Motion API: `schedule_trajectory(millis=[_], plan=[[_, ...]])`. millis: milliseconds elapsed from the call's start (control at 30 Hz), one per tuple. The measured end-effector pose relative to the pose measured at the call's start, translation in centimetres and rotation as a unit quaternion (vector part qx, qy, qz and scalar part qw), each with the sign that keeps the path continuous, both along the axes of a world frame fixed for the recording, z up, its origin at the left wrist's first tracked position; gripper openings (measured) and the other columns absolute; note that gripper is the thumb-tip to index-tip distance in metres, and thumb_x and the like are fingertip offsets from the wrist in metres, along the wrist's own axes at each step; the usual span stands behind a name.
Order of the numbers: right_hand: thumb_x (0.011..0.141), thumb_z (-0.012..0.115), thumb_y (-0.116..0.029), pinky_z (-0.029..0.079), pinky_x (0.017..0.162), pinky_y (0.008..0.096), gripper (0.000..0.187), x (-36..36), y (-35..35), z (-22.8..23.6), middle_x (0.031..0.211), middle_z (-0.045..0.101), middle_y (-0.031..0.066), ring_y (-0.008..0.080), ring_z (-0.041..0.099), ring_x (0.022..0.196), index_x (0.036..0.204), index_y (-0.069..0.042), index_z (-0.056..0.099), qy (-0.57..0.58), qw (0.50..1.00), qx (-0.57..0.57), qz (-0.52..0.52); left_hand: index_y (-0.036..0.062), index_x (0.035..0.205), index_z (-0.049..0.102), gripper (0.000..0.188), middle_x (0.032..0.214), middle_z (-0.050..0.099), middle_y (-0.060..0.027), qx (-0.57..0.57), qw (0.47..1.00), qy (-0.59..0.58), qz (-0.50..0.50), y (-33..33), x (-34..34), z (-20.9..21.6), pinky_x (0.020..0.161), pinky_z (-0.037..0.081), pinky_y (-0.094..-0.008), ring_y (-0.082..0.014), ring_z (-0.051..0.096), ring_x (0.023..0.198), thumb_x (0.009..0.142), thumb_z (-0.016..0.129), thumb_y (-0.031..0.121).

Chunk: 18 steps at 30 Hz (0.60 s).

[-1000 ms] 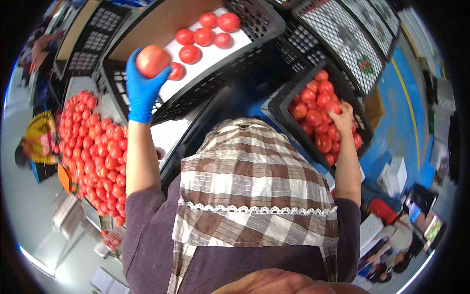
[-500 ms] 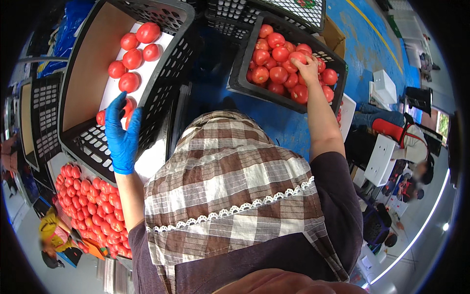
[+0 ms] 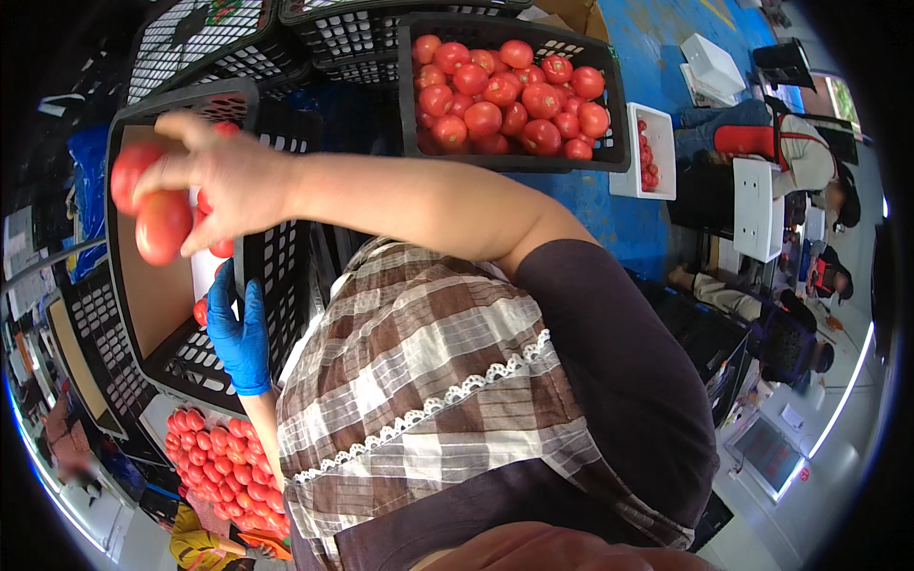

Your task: The person picks tomatoes from a large pile on a metal table and places them into a cardboard box. They handle the tomatoes one by one, arranging them in rows inside the box. The person wears blue gloves and a checkered apron.

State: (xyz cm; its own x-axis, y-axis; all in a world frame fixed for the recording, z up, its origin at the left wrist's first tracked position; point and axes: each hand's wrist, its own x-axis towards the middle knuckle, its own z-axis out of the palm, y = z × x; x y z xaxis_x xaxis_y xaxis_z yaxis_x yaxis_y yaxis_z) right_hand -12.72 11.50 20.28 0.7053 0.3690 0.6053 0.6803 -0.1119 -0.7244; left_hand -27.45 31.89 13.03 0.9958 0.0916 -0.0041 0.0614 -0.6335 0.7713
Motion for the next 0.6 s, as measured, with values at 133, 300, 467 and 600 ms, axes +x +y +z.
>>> schedule_trajectory(millis=[133,300,467,600], plan=[[0.074,0.087,-0.020,0.055,0.098,0.0413,0.061,-2.3,-1.6,-5.1,0.147,0.044,0.0178,0.0323,0.059,0.125,0.129,-0.017,0.064,0.028,0.997,0.074,0.006,-0.0023,0.135,0.060,0.043,0.134,0.065,-0.0140,-0.007,1.000,-0.016,0.009,0.5,-0.5,-0.2,0.107,0.046,-0.0345,-0.0197,0.062,0.121,0.094,0.071,0.005],[0.075,0.081,-0.018,0.056,0.090,0.0378,0.037,-3.1,-18.9,-14.9,0.120,0.064,0.0131,0.0277,0.063,0.112,0.111,-0.013,0.072,-0.003,0.949,-0.137,-0.285,-0.0018,0.128,0.063,0.041,0.124,0.065,-0.0159,0.193,0.950,-0.243,0.046,-1.2,-0.5,1.7,0.099,0.049,-0.0390,-0.0309,0.064,0.112,0.089,0.074,0.001],[0.077,0.082,-0.036,0.051,0.101,0.0500,0.073,-6.6,-34.2,-19.9,0.142,0.045,0.0207,0.0412,0.053,0.127,0.142,-0.022,0.051,0.330,0.728,-0.303,-0.520,0.0006,0.124,0.066,0.036,0.116,0.067,-0.0128,-0.006,0.968,-0.247,-0.034,-6.6,0.7,0.7,0.097,0.051,-0.0349,-0.0232,0.065,0.108,0.089,0.063,-0.008],[0.070,0.087,-0.043,0.050,0.101,0.0541,0.091,-5.1,-31.8,-22.0,0.144,0.044,0.0190,0.0466,0.051,0.127,0.148,-0.028,0.042,0.368,0.699,-0.386,-0.476,0.0018,0.129,0.063,0.036,0.124,0.062,-0.0119,-0.093,0.966,-0.106,-0.218,-11.2,7.8,-4.4,0.097,0.052,-0.0326,-0.0223,0.064,0.112,0.094,0.068,0.002]])
